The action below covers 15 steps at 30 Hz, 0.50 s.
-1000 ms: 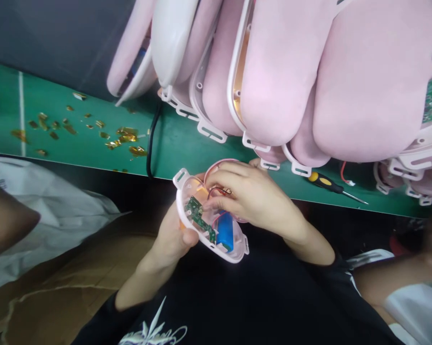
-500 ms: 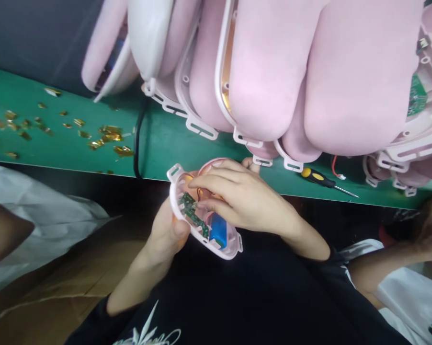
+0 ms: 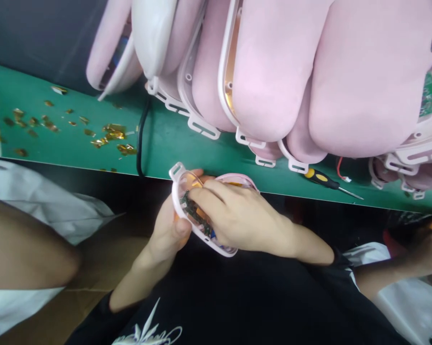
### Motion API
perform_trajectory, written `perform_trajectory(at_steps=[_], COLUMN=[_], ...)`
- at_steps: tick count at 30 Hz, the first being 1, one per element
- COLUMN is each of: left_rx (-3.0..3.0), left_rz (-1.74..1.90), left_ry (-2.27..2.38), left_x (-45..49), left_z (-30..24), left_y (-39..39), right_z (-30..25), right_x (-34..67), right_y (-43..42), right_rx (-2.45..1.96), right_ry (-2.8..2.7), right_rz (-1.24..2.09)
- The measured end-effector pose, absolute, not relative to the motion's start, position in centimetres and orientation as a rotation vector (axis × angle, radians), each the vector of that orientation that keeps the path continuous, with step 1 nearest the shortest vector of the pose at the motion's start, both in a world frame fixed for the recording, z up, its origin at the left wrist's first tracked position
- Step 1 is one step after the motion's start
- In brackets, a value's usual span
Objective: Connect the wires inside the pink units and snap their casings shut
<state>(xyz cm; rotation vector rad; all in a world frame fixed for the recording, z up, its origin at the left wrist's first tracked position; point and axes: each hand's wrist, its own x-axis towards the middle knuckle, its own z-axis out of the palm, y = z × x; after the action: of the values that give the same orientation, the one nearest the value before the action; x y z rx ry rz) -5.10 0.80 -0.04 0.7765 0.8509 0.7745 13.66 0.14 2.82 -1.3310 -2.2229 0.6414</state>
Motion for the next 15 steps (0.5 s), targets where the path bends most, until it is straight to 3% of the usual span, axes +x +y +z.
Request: perform_trajectory(at_steps=[4, 15], left_rx=[0.803, 0.703], left_rz=[0.793, 0.786], left_ry=[0.776, 0.748], left_x=[-5.1, -5.4], left_z=[-0.6, -0.5], left_y=[1.1, 1.4], right_z=[1.8, -1.2], right_x=[14.1, 14.7], right_y=[0.9, 1.5], right_rx=[-1.263, -1.12], right_ry=[-2.198, -2.12], right_rz=[0.771, 0.424])
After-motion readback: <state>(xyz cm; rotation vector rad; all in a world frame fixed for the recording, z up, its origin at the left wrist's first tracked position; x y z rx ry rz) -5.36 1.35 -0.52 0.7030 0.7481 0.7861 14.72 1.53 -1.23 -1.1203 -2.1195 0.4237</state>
